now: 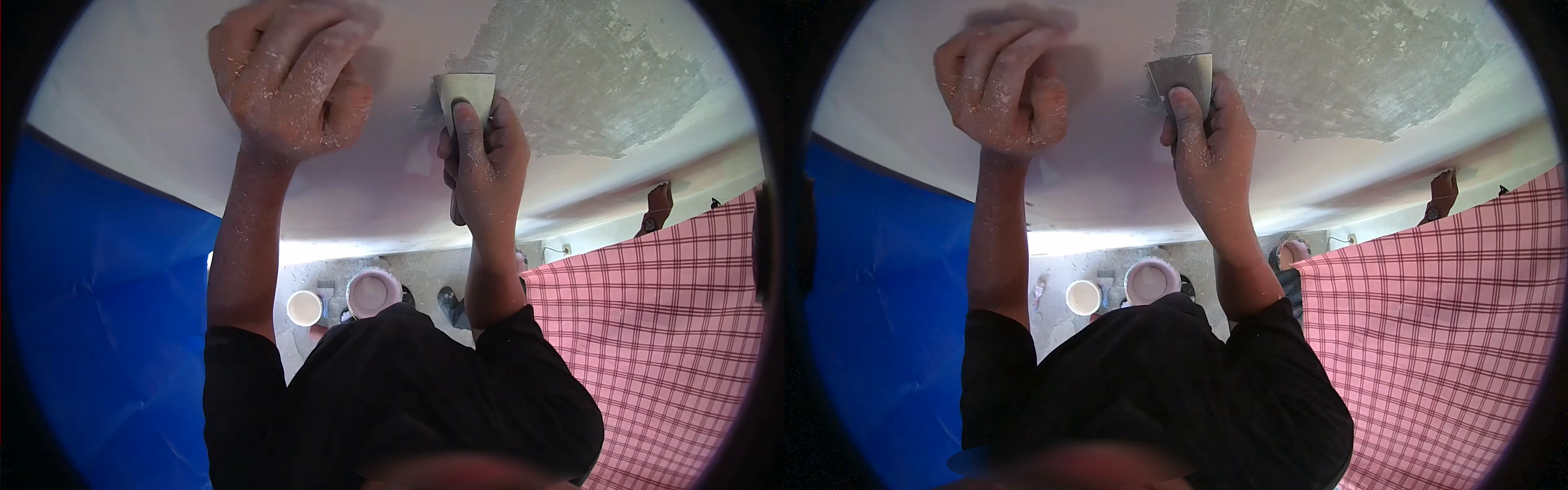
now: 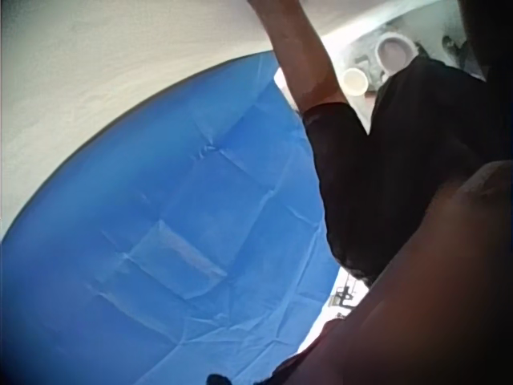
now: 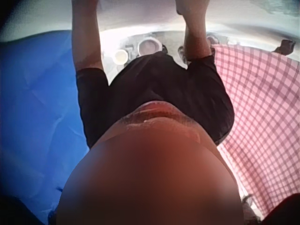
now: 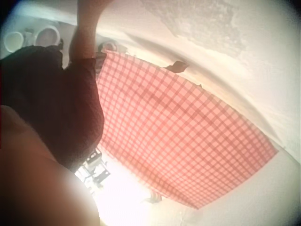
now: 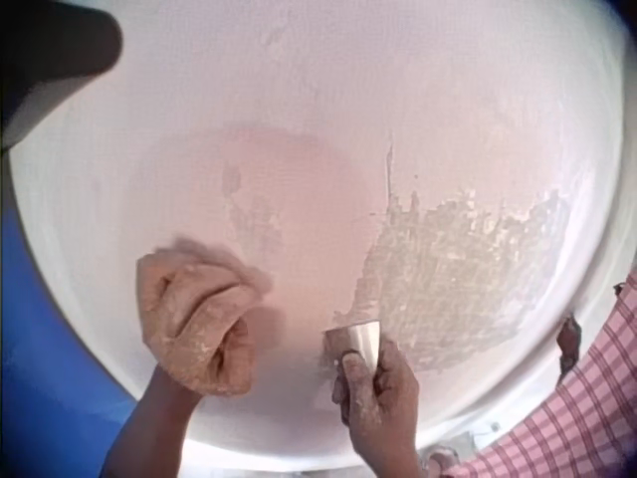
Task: Scraping a wall and applying filler to patch imperfections.
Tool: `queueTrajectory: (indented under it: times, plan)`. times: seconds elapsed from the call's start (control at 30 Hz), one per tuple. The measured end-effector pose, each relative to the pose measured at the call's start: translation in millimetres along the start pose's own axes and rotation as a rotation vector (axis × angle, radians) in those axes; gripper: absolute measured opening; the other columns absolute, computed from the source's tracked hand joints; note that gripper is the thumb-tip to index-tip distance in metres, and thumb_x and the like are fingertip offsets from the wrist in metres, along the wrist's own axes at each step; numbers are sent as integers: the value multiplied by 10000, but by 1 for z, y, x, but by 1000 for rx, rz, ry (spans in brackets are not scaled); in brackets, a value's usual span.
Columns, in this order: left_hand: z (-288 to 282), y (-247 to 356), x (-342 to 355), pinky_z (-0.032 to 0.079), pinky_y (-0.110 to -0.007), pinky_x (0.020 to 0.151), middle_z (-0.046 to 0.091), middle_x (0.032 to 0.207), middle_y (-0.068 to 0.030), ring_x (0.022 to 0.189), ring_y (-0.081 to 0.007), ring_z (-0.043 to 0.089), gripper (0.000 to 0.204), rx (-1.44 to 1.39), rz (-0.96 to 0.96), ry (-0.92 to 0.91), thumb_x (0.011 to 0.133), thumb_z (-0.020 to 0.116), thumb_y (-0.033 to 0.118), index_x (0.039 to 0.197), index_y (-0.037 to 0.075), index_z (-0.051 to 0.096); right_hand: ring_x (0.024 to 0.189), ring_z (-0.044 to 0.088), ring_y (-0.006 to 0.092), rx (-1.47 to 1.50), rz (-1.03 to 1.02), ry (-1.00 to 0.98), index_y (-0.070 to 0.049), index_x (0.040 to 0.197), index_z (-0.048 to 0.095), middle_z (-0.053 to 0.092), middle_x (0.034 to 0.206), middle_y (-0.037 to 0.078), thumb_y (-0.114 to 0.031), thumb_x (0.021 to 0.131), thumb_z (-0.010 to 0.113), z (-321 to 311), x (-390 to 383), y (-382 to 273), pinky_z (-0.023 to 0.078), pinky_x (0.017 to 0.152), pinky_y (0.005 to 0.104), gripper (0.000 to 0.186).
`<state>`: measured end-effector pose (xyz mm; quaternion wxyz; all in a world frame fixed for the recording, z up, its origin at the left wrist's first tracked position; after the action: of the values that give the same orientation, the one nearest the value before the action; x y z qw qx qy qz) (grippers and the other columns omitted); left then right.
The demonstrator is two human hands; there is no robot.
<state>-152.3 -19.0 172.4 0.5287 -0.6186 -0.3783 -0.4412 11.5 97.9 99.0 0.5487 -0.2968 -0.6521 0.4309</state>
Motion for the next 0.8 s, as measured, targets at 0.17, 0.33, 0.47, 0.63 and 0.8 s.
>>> queueTrajectory:
  times: [0.17, 0.33, 0.47, 0.63, 0.8]
  plan:
    - [-14, 5, 29, 398, -372, 801, 614, 1108, -117, 1019, -281, 513, 192, 11, -210, 116, 717, 663, 227, 848, 87, 648, 524, 493, 47, -15, 91, -44, -18, 1011, 549, 549, 619, 3, -225, 1015, 533, 9, 3, 0, 368, 473, 206, 207]
    - [0, 13, 33, 312, -445, 958, 594, 1190, -116, 1129, -303, 501, 255, 132, -140, -27, 721, 699, 279, 934, 141, 685, 534, 508, 70, -130, 0, 54, 3, 1014, 551, 546, 619, 20, -245, 1016, 528, 0, 2, -3, 388, 490, 230, 249]
    - [1, 11, 32, 294, -461, 963, 596, 1192, -116, 1145, -300, 506, 239, 114, -162, -21, 721, 694, 284, 926, 162, 686, 537, 507, 76, -144, -62, 41, 10, 1019, 548, 543, 621, 25, -253, 1016, 529, 3, 9, -16, 390, 491, 233, 264]
    - [6, 11, 31, 292, -463, 961, 598, 1193, -106, 1150, -293, 513, 253, 156, -132, -53, 711, 693, 298, 926, 164, 687, 540, 497, 64, -98, -45, 91, 15, 986, 545, 538, 630, 25, -254, 1015, 533, -2, 8, -14, 392, 491, 237, 271]
    - [6, 9, 31, 292, -473, 954, 597, 1191, -100, 1147, -298, 521, 258, 148, -190, -104, 710, 684, 304, 928, 166, 682, 555, 492, 58, -178, -50, 109, 7, 935, 538, 540, 652, 32, -241, 1014, 534, -7, 7, -16, 390, 495, 236, 260]
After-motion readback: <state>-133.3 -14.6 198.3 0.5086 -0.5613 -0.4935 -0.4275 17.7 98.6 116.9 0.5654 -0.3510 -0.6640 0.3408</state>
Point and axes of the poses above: each hand's wrist, its own x-axis towards the middle knuckle, its own z-axis out of the palm, y = z × x, the point moved 10 cm from there along x, towards the middle knuckle
